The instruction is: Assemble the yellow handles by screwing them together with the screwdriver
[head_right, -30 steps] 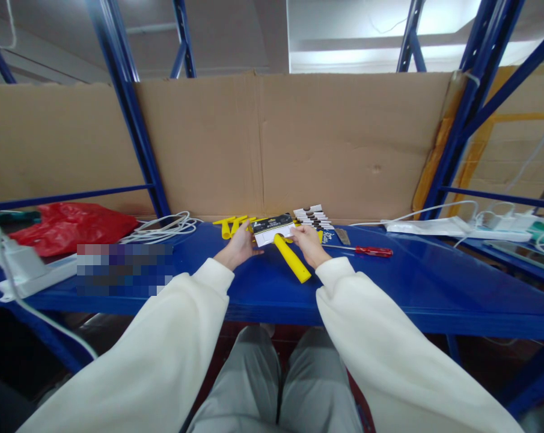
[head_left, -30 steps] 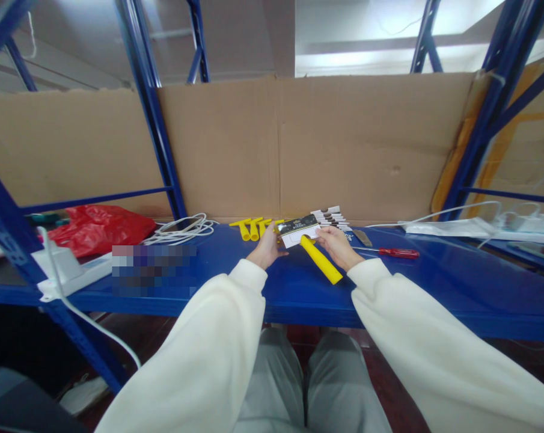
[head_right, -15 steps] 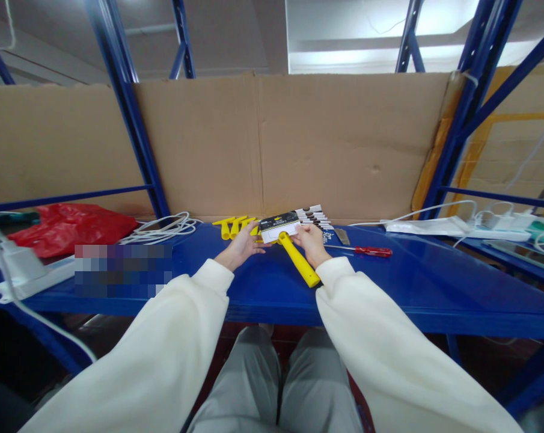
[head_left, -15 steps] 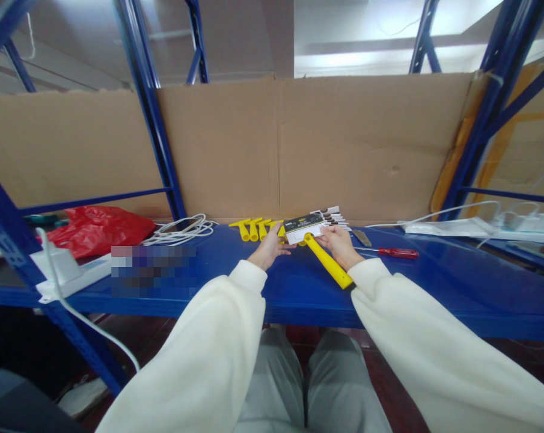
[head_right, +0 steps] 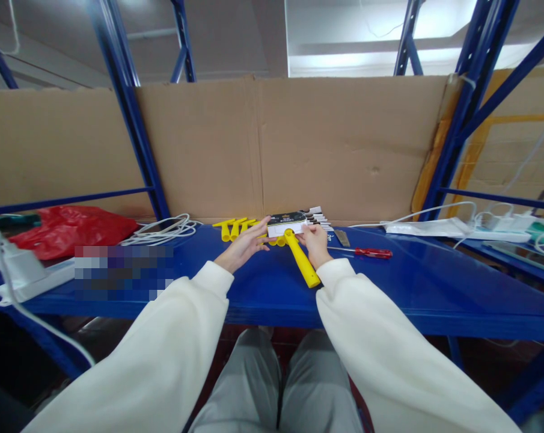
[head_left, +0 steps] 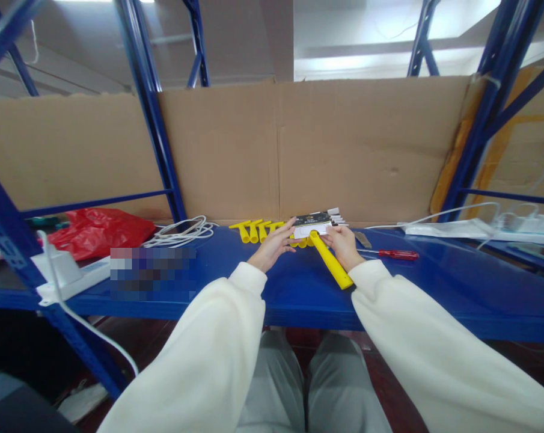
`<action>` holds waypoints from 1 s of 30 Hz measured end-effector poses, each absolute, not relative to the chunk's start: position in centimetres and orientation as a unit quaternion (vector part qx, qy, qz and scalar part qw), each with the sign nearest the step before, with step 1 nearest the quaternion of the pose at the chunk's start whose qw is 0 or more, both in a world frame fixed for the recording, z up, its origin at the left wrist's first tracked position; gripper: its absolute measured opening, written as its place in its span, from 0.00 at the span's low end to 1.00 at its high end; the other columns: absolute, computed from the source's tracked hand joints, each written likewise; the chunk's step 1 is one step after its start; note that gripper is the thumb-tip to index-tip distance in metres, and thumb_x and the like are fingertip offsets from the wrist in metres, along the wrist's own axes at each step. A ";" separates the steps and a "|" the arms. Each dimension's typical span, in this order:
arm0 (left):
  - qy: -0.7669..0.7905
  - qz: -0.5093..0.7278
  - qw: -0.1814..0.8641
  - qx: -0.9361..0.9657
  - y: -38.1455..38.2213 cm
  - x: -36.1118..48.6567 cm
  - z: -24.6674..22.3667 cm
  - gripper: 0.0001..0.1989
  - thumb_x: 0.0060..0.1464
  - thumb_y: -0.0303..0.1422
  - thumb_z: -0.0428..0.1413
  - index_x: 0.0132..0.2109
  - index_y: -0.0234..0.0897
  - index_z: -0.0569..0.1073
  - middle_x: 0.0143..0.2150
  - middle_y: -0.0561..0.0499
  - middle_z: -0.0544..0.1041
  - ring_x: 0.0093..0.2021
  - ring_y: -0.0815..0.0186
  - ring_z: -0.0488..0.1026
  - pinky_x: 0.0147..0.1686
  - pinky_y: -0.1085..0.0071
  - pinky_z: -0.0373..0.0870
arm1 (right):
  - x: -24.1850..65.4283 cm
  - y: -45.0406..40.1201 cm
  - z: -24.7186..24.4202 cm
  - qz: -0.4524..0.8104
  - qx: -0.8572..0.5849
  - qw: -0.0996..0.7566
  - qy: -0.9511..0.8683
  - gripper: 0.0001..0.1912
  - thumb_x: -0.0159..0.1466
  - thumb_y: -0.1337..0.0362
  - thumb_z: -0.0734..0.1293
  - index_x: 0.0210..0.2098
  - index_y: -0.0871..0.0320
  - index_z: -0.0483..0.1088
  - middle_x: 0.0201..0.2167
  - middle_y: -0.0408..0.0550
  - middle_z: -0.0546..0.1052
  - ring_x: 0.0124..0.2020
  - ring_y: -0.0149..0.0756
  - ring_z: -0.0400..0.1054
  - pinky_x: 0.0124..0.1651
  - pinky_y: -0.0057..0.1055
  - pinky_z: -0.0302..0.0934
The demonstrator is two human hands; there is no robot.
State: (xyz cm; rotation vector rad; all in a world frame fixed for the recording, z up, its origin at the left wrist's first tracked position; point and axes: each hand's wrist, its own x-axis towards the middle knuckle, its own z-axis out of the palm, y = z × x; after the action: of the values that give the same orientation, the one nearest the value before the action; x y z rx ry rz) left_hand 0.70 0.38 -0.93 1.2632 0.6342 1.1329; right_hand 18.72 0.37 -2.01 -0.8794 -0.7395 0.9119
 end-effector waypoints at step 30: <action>0.317 0.427 0.640 0.555 0.8 0.7 -1.5 0.27 0.50 0.18 0.62 0.58 0.34 0.75 0.58 0.39 0.76 0.55 0.56 0.76 0.36 0.74 0.75 | 18.2 -0.8 -3.1 0.391 -0.454 0.552 -0.580 0.24 0.47 0.61 0.76 0.36 0.51 0.59 0.24 0.32 0.72 0.14 0.28 0.65 0.16 0.27 0.62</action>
State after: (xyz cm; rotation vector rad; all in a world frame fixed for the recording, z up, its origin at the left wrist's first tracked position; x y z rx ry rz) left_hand 0.72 0.84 -1.46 1.2659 0.7226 0.9747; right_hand 18.15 -0.82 -3.06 -1.0746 -1.3709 0.9249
